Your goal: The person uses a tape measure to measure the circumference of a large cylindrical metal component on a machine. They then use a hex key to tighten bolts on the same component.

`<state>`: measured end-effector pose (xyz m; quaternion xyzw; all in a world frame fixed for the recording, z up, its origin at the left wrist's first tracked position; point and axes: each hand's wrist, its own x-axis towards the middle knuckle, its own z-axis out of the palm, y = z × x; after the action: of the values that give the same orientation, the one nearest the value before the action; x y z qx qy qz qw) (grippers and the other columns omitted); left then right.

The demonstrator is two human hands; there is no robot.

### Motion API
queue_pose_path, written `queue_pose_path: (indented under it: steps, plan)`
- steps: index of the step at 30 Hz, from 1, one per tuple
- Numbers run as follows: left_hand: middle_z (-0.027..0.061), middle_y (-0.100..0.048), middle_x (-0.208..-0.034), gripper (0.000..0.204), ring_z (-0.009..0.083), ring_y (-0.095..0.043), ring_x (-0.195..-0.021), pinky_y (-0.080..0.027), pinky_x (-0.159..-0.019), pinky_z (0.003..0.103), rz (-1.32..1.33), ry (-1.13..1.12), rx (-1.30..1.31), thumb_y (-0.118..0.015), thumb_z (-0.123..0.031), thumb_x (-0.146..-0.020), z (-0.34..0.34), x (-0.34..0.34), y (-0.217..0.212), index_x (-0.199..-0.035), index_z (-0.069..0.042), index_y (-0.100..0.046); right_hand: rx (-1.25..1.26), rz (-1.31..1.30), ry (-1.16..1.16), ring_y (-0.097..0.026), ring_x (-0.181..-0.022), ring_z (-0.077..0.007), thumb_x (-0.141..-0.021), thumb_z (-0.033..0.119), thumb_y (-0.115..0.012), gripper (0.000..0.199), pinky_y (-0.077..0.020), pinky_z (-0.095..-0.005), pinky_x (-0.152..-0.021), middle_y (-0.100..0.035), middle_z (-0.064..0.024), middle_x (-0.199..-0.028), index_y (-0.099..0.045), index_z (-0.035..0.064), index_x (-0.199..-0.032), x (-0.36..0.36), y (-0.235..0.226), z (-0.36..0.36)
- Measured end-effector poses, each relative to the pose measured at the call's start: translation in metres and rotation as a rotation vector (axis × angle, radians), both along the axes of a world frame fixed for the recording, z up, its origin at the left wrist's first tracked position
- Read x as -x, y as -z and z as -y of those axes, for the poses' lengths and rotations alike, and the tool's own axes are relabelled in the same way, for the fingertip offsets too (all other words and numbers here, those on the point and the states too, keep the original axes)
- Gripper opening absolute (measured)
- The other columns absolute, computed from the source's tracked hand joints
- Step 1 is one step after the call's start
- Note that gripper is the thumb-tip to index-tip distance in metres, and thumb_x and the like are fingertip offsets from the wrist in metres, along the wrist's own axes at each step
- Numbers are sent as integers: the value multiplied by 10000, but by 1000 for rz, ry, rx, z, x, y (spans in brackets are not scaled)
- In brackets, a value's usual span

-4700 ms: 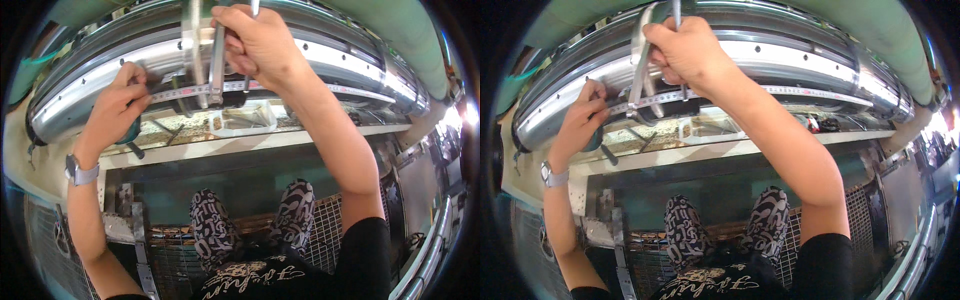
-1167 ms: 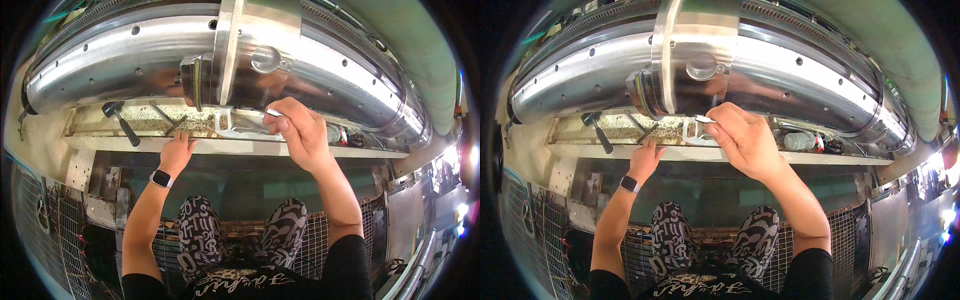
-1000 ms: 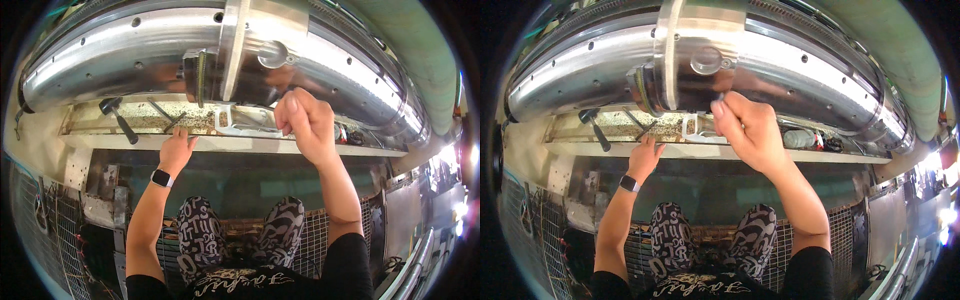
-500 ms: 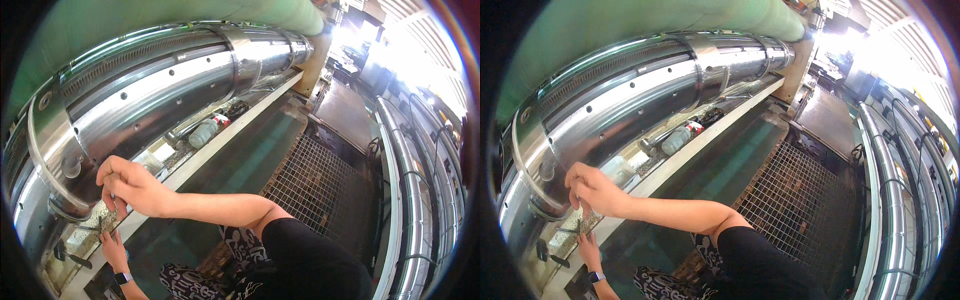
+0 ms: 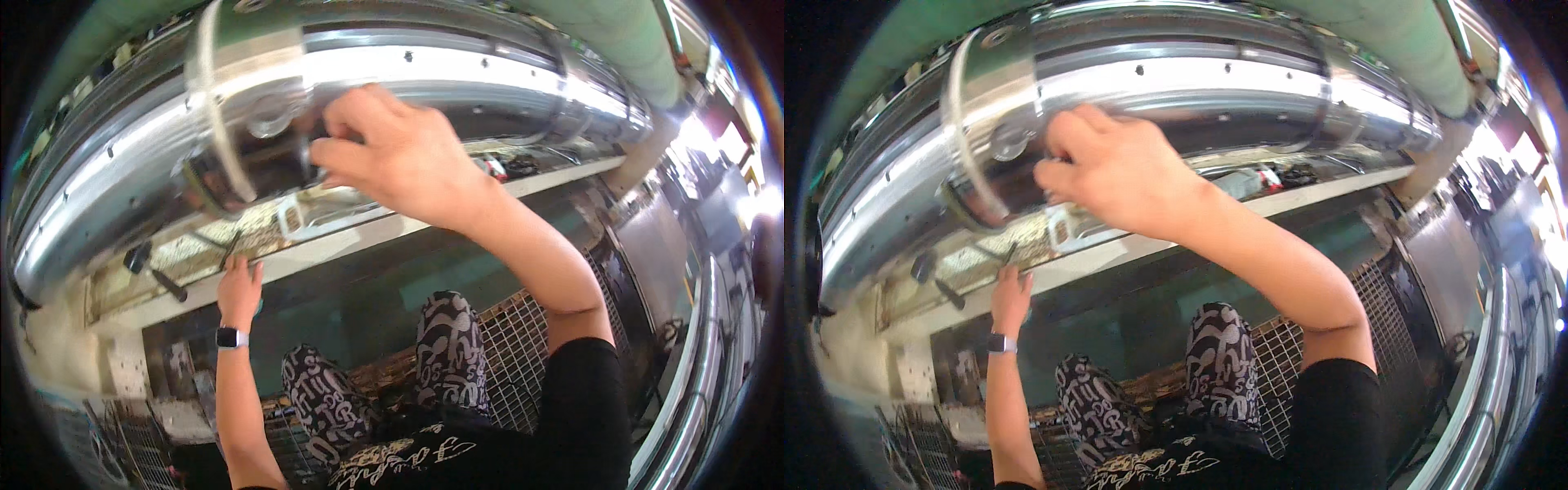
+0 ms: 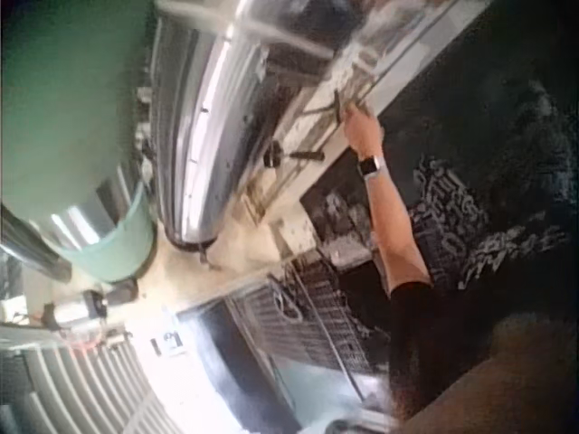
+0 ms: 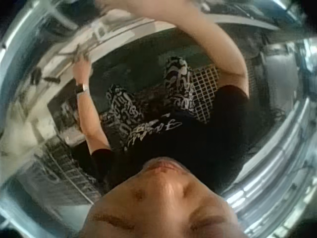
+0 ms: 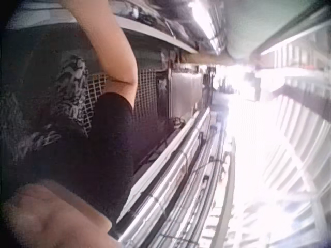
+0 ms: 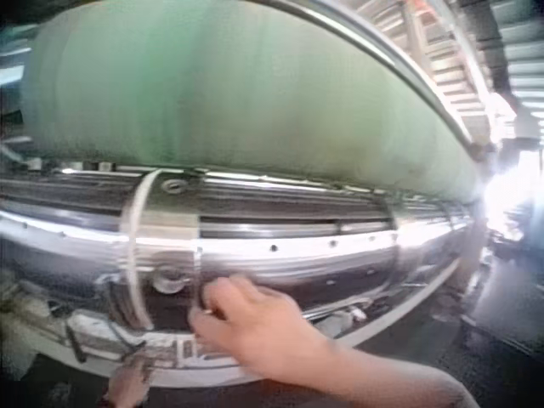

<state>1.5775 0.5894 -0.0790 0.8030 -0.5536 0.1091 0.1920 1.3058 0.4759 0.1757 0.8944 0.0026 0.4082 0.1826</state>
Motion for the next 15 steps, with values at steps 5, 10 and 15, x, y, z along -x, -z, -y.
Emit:
queue_pose_path:
  steps: [5,10,15]
  plan:
    - [227,-502,-1176,358,384,-598,-845,-513,-688,429,-49,-40,-56,-508,-338,-894,1,9,-7,-1014,-1,-494,-30,14,13,-487,-726,-221,-584,225,-704,246,-405,-336,-623,-441,-42,-743,-540,106,-723,6,19,-7]
    - [227,-494,-1185,353,385,-600,-836,-511,-679,437,-87,-55,-73,-517,-337,-889,-1,6,0,-1006,-5,-496,-114,143,23,-460,-676,-228,-605,212,-719,243,-336,-368,-657,-433,-41,-706,-513,105,-676,-1,49,-18]
    - [214,-502,-1166,355,380,-599,-812,-507,-668,438,-83,-56,-52,-524,-342,-884,0,8,-1,-1003,-9,-496,-251,275,-46,-451,-635,-228,-631,120,-743,237,-336,-353,-648,-463,-52,-688,-522,75,-703,-9,61,-17]
